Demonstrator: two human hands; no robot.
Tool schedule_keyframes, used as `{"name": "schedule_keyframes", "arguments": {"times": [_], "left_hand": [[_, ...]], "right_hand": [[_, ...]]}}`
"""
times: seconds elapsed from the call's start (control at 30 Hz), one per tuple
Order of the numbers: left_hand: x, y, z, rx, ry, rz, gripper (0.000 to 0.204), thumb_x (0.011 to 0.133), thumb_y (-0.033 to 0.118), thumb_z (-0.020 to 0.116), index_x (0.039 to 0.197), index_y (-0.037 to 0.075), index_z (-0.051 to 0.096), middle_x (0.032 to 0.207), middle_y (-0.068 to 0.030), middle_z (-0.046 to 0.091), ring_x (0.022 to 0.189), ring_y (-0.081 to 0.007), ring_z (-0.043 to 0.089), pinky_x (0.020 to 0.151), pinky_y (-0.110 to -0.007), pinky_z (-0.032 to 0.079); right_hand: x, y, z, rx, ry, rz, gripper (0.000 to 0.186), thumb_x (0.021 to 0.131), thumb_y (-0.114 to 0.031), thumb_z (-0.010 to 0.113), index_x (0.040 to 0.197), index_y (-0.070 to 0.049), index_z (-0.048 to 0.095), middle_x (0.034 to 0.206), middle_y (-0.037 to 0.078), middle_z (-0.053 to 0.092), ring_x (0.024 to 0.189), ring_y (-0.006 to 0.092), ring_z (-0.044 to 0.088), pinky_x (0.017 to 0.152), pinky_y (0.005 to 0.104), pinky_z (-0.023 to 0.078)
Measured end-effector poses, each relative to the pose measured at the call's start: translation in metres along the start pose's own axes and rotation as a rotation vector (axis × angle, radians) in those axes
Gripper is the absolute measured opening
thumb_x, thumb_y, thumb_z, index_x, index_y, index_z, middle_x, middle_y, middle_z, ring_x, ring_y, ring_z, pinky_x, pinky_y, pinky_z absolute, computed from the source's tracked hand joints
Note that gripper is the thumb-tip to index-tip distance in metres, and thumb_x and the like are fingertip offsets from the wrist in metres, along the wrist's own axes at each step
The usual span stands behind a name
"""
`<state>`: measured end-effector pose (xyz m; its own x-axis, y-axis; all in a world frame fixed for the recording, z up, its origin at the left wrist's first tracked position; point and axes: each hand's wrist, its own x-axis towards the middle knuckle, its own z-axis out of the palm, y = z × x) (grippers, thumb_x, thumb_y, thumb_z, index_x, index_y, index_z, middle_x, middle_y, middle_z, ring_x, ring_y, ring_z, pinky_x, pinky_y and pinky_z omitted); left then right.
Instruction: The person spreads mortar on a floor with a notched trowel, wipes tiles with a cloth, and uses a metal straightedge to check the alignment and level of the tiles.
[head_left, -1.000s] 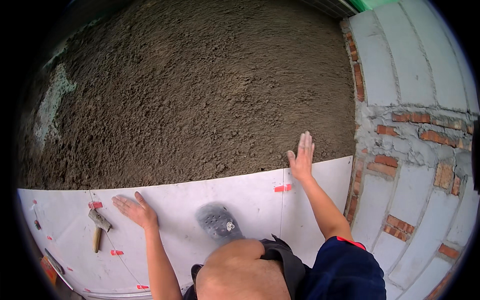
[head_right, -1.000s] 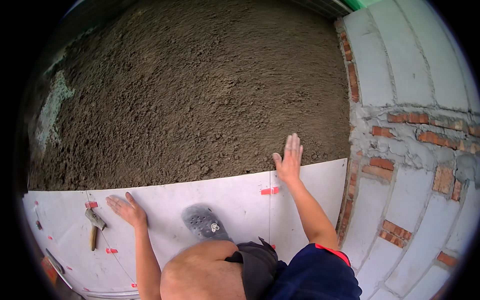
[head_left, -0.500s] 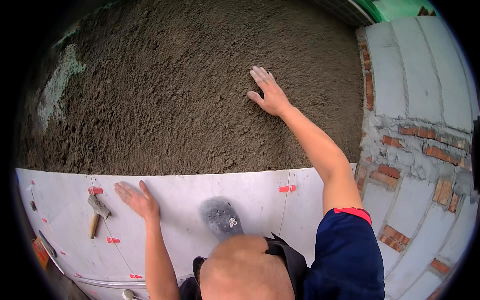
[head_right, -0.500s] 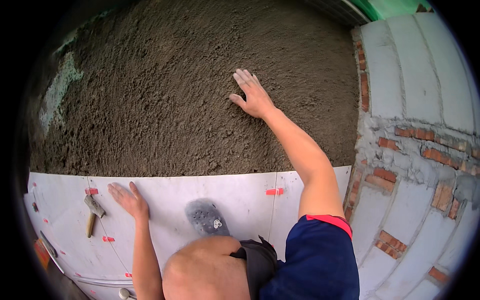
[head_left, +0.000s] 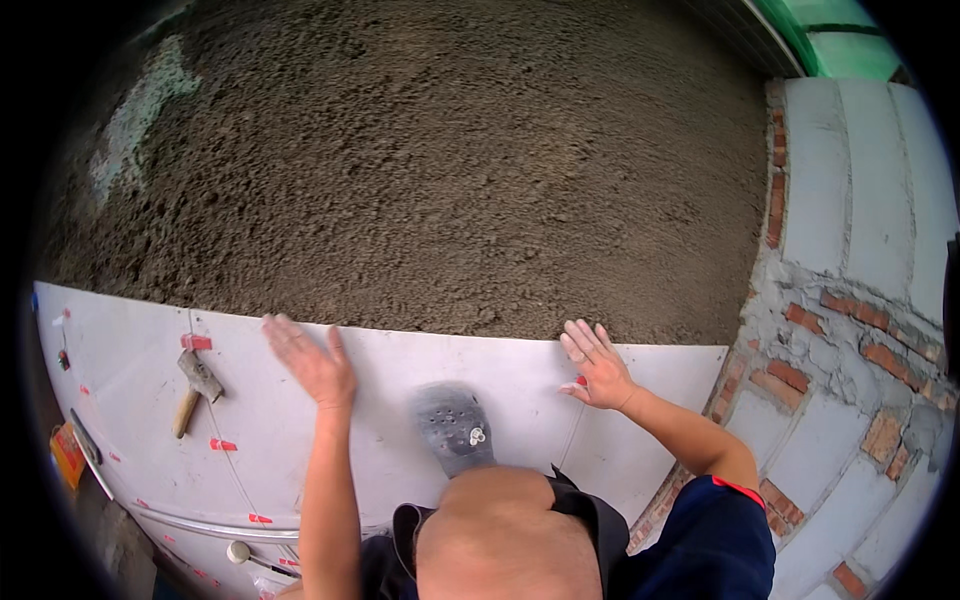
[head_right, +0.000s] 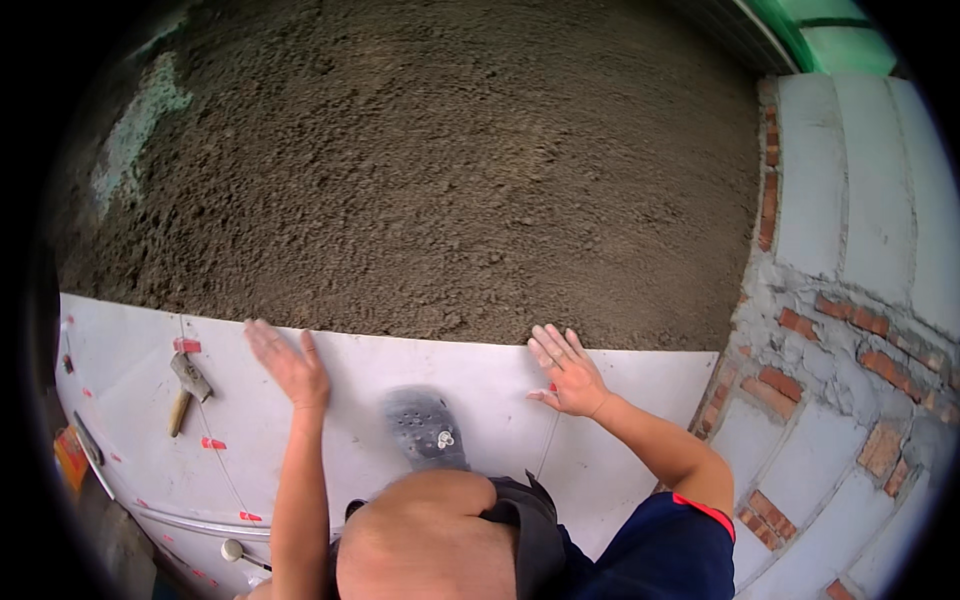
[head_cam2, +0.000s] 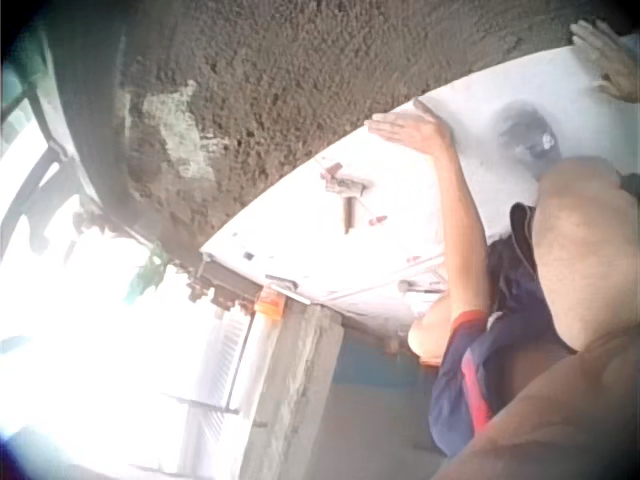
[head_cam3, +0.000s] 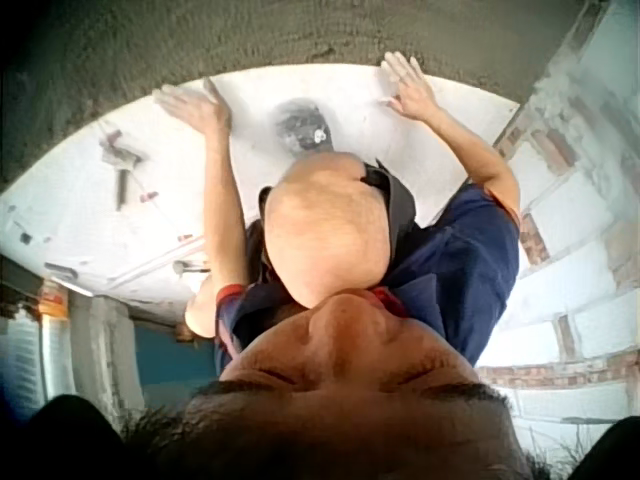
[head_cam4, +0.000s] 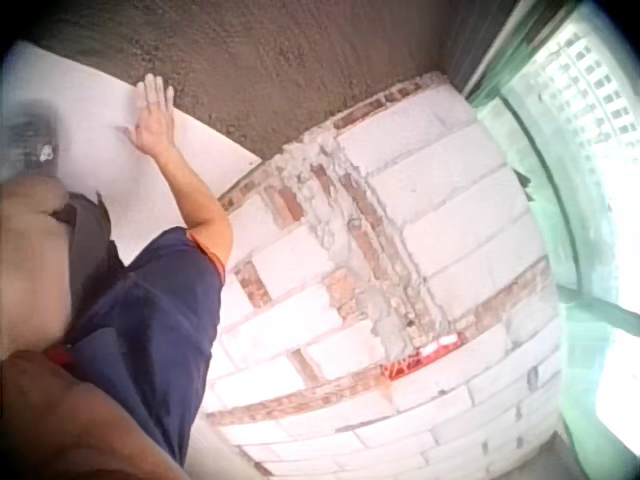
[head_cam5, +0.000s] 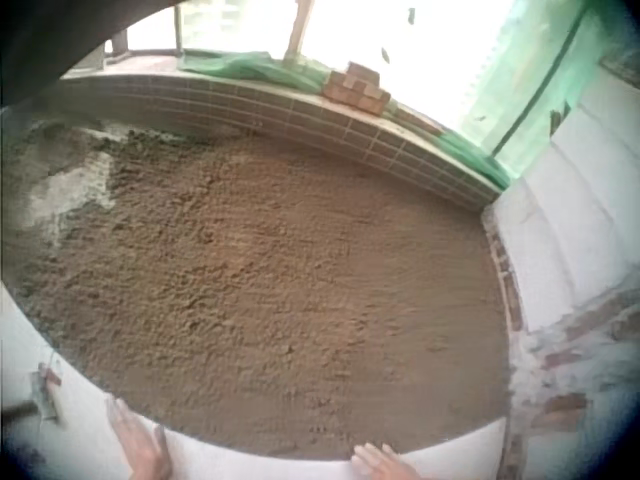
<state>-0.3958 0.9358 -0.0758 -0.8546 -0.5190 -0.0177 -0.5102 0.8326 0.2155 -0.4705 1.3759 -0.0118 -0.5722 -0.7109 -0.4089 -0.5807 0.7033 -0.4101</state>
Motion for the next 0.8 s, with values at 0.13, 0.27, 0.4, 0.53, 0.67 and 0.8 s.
{"name": "schedule_keyframes", "arguments": {"times": [0.13,0.27,0.4,0.53,0.67,0.8], "left_hand": [[0.003,0.032,0.003,-0.066,-0.063,0.06,0.091,0.094,0.055,0.044,0.148,-0.01,0.009,0.156,-0.0284,0.006,0.146,-0.043,0.001,0.117,-0.051,0.004],[0.009,0.046,-0.003,-0.11,-0.141,0.103,0.093,0.092,0.054,0.049,0.148,-0.009,0.01,0.156,-0.0296,0.005,0.145,-0.0443,0.002,0.117,-0.053,0.004],[0.014,0.034,-0.01,-0.096,-0.182,0.065,0.095,0.091,0.056,0.049,0.148,-0.01,0.011,0.156,-0.0297,0.005,0.145,-0.0446,0.001,0.117,-0.053,0.004],[0.026,-0.024,-0.019,-0.059,-0.059,-0.122,0.096,0.09,0.057,0.049,0.148,-0.01,0.011,0.156,-0.0292,0.006,0.145,-0.0444,0.001,0.117,-0.052,0.003],[0.032,-0.068,-0.014,-0.015,0.066,-0.399,0.098,0.091,0.06,0.047,0.147,-0.012,0.011,0.156,-0.0292,0.004,0.146,-0.0423,0.002,0.117,-0.051,0.003],[0.068,-0.049,-0.024,-0.173,0.07,-0.293,0.093,0.093,0.057,0.046,0.148,-0.009,0.01,0.156,-0.0272,0.005,0.146,-0.0399,0.003,0.118,-0.05,0.004]], "right_hand": [[0.06,-0.03,0.009,-0.039,0.128,0.046,0.089,0.086,-0.052,0.06,0.15,-0.004,0.021,0.157,0.018,0.019,0.146,0.0361,0.015,0.116,0.0542,0.014],[0.122,-0.072,0.026,-0.03,0.144,0.012,0.091,0.087,-0.053,0.057,0.148,0.002,0.02,0.156,0.022,0.015,0.145,0.0387,0.013,0.116,0.0547,0.013],[0.168,-0.113,0.027,-0.077,0.159,-0.106,0.089,0.088,-0.052,0.056,0.147,0.004,0.021,0.156,0.023,0.015,0.145,0.0398,0.013,0.114,0.0576,0.014],[0.18,-0.138,0.023,-0.062,0.199,-0.229,0.084,0.089,-0.048,0.057,0.147,0.002,0.024,0.156,0.021,0.015,0.145,0.0396,0.013,0.113,0.0593,0.014],[0.186,-0.17,0.024,0.047,0.096,-0.426,0.072,0.088,-0.039,0.061,0.141,0.003,0.036,0.152,0.022,0.029,0.142,0.0401,0.025,0.113,0.0569,0.02],[0.216,-0.195,0.022,0.005,0.014,-0.594,0.062,0.089,-0.032,0.06,0.136,0.005,0.044,0.146,0.022,0.039,0.138,0.0368,0.033,0.112,0.0505,0.027]]}}
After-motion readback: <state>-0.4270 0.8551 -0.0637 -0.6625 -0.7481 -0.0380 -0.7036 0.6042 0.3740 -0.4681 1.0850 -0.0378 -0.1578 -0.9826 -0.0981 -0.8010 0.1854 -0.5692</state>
